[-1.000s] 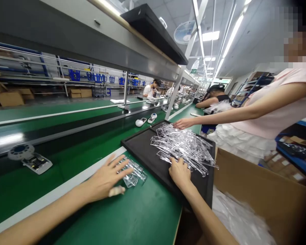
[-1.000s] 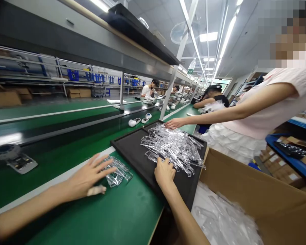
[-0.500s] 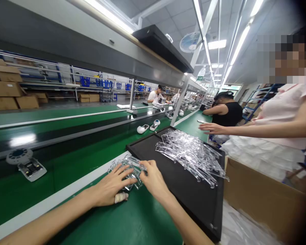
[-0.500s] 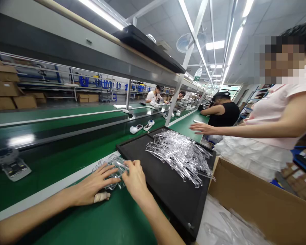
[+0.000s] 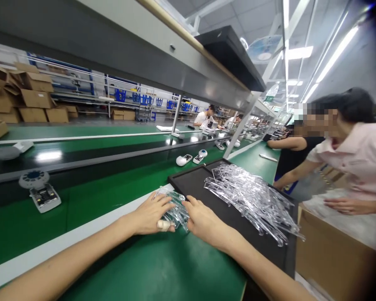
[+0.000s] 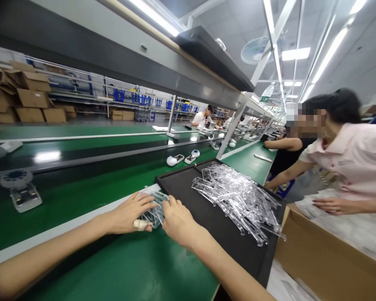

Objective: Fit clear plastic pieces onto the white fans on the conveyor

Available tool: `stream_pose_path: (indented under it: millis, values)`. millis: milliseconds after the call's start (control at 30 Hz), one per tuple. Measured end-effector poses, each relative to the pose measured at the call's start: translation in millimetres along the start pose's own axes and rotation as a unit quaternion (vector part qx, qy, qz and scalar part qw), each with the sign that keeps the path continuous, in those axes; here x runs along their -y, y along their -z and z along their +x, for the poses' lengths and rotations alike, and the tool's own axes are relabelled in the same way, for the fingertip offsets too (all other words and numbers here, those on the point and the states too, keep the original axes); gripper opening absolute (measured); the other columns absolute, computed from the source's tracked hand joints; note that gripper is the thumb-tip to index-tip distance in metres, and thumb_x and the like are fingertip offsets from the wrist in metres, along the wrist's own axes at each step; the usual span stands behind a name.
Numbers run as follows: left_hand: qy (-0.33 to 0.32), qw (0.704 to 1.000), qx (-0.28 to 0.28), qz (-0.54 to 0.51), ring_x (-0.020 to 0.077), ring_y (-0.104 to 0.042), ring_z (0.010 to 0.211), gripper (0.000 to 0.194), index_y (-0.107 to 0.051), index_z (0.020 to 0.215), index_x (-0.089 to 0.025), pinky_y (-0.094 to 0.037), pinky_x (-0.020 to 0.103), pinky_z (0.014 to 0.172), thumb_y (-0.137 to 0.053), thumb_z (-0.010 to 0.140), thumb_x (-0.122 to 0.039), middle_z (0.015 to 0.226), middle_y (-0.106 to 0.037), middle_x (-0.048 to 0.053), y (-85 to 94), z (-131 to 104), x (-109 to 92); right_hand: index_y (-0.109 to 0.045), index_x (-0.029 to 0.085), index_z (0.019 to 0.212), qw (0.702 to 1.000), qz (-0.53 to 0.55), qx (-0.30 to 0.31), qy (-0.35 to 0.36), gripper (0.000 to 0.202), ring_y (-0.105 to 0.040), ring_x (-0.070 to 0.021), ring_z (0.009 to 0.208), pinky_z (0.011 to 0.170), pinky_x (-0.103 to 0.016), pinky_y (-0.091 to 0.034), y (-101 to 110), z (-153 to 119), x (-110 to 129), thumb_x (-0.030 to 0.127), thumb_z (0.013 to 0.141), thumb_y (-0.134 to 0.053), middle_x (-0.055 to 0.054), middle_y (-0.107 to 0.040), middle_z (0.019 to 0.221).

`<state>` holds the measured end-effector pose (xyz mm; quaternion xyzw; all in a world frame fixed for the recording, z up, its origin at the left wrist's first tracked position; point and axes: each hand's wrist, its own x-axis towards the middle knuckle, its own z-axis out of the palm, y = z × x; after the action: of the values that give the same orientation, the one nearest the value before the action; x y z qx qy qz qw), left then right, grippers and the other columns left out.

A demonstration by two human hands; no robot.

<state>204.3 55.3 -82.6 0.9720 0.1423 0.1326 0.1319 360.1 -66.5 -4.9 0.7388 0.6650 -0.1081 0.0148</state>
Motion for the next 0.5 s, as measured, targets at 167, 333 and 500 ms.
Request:
stream_pose_path:
  millis: [167,333,500]
  values:
    - [-0.006,1.000,-0.016,0.011,0.0388,-0.039,0.132,0.073,-0.051,0.133,-0.018,-0.022,0.061,0.110,-0.058,0.077,-0.064,0.139,-0.051,0.017,-9.8,5.3,2.9,-0.054,0.012,0.128,0.966,0.254,-0.047,-0.014,0.047,-0.058,-0.0218,0.113,0.099,-0.037,-0.042,2.6,-15.8,-23.5,0.007,0.083,-0.040,-0.013,-0.064,0.118]
    - [-0.055,0.984,-0.169,0.003,0.0262,-0.051,0.121,0.049,-0.045,0.133,-0.017,-0.037,0.049,0.105,-0.049,0.092,-0.044,0.128,-0.057,0.015,5.1,-6.1,-19.4,-0.050,0.023,0.129,0.675,0.736,-0.001,-0.053,0.049,-0.065,-0.0167,0.087,0.076,-0.031,-0.053,-6.5,-1.3,-34.4,0.019,0.082,-0.061,-0.004,-0.068,0.094]
    - [-0.186,0.946,-0.253,0.085,0.0250,-0.057,0.110,0.037,-0.047,0.127,-0.017,-0.047,0.041,0.093,-0.052,0.092,-0.028,0.119,-0.061,0.015,13.7,-7.4,-47.4,-0.058,0.020,0.097,0.448,0.891,0.022,-0.068,0.017,-0.063,-0.0099,0.064,0.060,-0.020,-0.050,-20.0,25.2,-17.3,0.016,0.082,-0.066,0.001,-0.064,0.073]
